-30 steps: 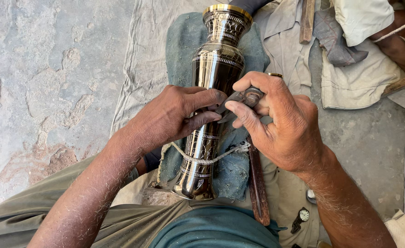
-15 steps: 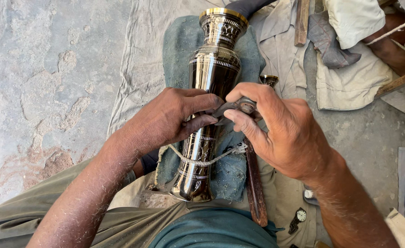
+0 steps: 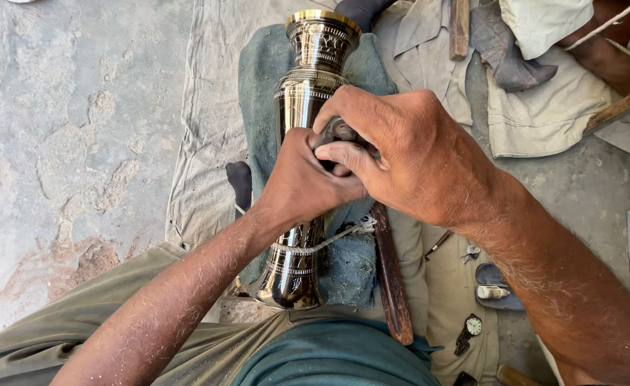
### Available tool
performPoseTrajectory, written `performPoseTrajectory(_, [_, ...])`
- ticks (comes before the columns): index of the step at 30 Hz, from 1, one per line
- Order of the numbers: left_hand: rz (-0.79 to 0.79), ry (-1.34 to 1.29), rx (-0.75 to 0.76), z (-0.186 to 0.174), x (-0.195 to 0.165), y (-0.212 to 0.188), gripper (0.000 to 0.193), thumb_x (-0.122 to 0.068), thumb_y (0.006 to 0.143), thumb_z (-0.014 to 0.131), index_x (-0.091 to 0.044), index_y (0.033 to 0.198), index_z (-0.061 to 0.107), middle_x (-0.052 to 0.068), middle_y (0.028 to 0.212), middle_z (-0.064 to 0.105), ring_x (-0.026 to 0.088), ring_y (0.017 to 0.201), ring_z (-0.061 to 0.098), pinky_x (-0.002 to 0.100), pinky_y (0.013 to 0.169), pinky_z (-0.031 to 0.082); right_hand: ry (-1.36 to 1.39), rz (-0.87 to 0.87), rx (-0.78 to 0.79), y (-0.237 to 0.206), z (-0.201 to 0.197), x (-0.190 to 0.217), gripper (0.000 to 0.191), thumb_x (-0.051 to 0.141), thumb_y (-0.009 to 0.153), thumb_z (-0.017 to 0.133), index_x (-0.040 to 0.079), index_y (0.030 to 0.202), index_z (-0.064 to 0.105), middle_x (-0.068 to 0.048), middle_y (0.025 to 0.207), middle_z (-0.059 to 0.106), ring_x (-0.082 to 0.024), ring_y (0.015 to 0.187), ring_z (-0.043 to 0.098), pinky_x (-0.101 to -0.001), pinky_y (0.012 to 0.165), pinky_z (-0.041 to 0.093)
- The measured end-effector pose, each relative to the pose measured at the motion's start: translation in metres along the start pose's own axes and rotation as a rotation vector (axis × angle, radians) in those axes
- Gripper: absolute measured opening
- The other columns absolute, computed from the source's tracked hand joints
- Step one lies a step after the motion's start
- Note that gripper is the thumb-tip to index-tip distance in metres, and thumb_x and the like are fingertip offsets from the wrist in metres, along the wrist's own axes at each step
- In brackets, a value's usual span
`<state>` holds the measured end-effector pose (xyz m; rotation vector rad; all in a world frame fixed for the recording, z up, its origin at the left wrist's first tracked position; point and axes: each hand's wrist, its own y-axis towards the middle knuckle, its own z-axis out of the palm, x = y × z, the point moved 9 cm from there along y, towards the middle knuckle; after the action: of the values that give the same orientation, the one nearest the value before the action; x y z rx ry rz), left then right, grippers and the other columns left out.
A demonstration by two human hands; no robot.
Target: The person holds a silver metal vase secured with a rope and uses a chisel and hammer to engrave decorative patterns on its surface. The person repeatedly strikes the chisel with the hammer to create intricate designs.
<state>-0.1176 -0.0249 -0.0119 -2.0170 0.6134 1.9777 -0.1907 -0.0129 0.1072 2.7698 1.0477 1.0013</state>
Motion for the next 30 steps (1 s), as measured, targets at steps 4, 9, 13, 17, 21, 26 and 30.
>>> performPoseTrajectory(4, [-0.035,0.018,-0.006,0.003,0.009,0.003,0.018,0.001,0.078,0.072,-0.004,0.072,0.056,-0.007,0.068,0.055,-0.001,0.065,0.047,0.021,0.054,0.042,-0.026,-0.056,-0.020,-0.001,-0.001,0.001,0.027,0.011,0.094,0.079,0.004,0.112,0.061,-0.011,0.091,0.076,-0.021,0.083,0.078,-0.0310,0.061,0.061])
performPoseTrajectory(9, [0.024,0.026,0.003,0.001,0.008,0.002,0.021,0.003,0.078,0.071,-0.004,0.069,0.054,-0.008,0.066,0.052,-0.001,0.065,0.045,0.022,0.052,0.039,-0.009,-0.060,-0.023,-0.001,-0.001,0.002,0.027,0.012,0.094,0.080,0.004,0.112,0.061,-0.010,0.092,0.077,-0.021,0.084,0.079,-0.0297,0.062,0.062])
performPoseTrajectory(13, [0.045,-0.013,-0.002,0.001,0.013,0.001,0.018,0.003,0.078,0.070,-0.004,0.074,0.054,-0.008,0.068,0.051,-0.001,0.066,0.044,0.021,0.055,0.040,-0.068,0.035,0.033,-0.001,0.004,-0.004,0.029,0.017,0.093,0.083,0.005,0.111,0.063,-0.010,0.085,0.075,-0.021,0.074,0.077,-0.0328,0.055,0.057])
performPoseTrajectory(17, [0.060,-0.001,-0.012,0.003,0.012,0.000,0.020,0.002,0.082,0.072,-0.004,0.074,0.055,-0.006,0.068,0.052,0.000,0.067,0.045,0.022,0.055,0.040,-0.044,-0.062,-0.035,-0.001,-0.004,0.008,0.027,0.012,0.095,0.081,0.004,0.112,0.061,-0.011,0.085,0.074,-0.021,0.077,0.077,-0.0308,0.057,0.058])
performPoseTrajectory(21, [0.035,0.005,0.109,-0.001,-0.004,-0.004,0.016,-0.004,0.083,0.079,-0.003,0.079,0.063,-0.003,0.074,0.064,0.002,0.069,0.059,0.023,0.058,0.051,-0.079,-0.093,-0.020,0.001,-0.004,0.015,0.028,0.010,0.094,0.080,0.003,0.113,0.061,-0.010,0.079,0.071,-0.020,0.069,0.073,-0.0313,0.053,0.054])
performPoseTrajectory(26, [0.267,0.546,0.123,-0.038,-0.049,-0.030,0.026,-0.010,0.085,0.078,-0.002,0.109,0.071,0.010,0.090,0.074,0.023,0.076,0.073,0.033,0.066,0.060,-0.118,-0.022,-0.017,-0.002,-0.003,0.009,0.035,0.015,0.092,0.084,0.003,0.115,0.062,-0.010,0.064,0.062,-0.019,0.053,0.065,-0.0346,0.044,0.042])
performPoseTrajectory(30, [0.358,0.669,0.094,-0.041,-0.058,-0.040,0.025,-0.009,0.093,0.073,0.001,0.115,0.069,0.016,0.102,0.076,0.029,0.082,0.076,0.038,0.073,0.063,-0.142,0.008,-0.035,-0.013,0.005,0.000,0.030,0.013,0.096,0.081,0.000,0.115,0.062,-0.008,0.064,0.064,-0.016,0.051,0.066,-0.0283,0.040,0.045])
